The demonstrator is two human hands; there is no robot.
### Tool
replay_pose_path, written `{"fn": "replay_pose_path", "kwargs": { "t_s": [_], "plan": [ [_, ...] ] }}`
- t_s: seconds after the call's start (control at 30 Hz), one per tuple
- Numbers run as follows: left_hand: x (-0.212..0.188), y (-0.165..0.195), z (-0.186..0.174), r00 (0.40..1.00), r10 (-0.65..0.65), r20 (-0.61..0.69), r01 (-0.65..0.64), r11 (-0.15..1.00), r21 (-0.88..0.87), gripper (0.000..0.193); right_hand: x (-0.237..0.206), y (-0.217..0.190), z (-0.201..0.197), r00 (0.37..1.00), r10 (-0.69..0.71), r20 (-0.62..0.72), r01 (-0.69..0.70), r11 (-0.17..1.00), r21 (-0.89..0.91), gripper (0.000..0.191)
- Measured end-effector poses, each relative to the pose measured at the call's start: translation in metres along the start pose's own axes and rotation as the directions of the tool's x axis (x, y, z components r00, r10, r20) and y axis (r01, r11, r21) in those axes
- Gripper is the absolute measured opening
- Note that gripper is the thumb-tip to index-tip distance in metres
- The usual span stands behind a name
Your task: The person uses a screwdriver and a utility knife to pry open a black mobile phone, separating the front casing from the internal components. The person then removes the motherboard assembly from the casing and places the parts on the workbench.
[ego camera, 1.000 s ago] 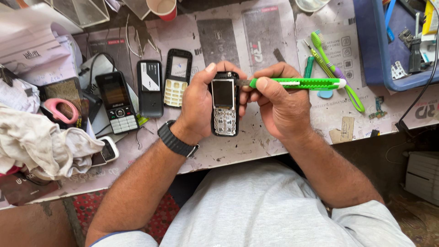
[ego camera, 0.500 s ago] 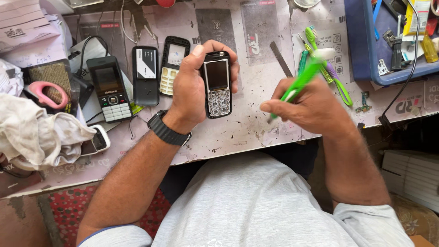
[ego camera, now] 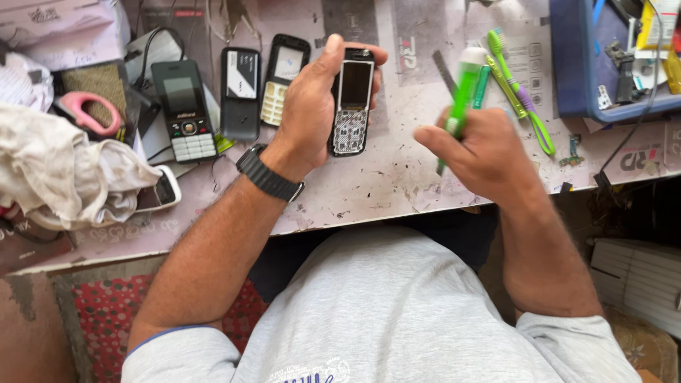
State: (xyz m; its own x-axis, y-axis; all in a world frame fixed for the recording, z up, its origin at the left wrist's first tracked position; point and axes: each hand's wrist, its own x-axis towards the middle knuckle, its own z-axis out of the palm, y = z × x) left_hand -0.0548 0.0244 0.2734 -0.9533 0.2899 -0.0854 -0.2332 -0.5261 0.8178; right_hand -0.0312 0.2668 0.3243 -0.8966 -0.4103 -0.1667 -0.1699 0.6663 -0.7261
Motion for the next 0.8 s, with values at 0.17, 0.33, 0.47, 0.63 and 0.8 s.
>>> {"fn": "replay_pose_path", "kwargs": {
  "t_s": [0.17, 0.33, 0.47, 0.63, 0.8],
  "plan": [
    [0.001, -0.003, -0.002, 0.999, -0.044, -0.012, 0.044, 0.999, -0.022, 0.054, -0.029, -0.024, -0.009, 0.802, -0.584, -0.125, 0.513, 0.567, 0.645, 0.051],
    [0.004, -0.016, -0.003, 0.999, -0.044, 0.026, 0.044, 0.999, -0.019, 0.054, -0.046, -0.065, -0.037, 0.549, -0.835, -0.02, 0.406, 0.246, 0.88, 0.038],
    [0.0, -0.017, -0.005, 1.0, 0.011, 0.026, -0.012, 0.999, 0.049, 0.056, -0.067, -0.063, -0.029, 0.491, -0.863, -0.118, 0.363, 0.079, 0.928, 0.028],
    [-0.003, -0.016, -0.005, 0.998, 0.022, 0.058, -0.023, 0.999, 0.029, 0.057, -0.09, -0.032, -0.013, 0.569, -0.809, -0.146, 0.414, 0.129, 0.901, 0.029],
    [-0.003, -0.018, -0.005, 0.998, 0.023, 0.053, -0.027, 0.997, 0.078, 0.059, -0.071, -0.108, -0.004, 0.884, -0.201, -0.421, 0.454, 0.582, 0.674, 0.034]
  ]
}}
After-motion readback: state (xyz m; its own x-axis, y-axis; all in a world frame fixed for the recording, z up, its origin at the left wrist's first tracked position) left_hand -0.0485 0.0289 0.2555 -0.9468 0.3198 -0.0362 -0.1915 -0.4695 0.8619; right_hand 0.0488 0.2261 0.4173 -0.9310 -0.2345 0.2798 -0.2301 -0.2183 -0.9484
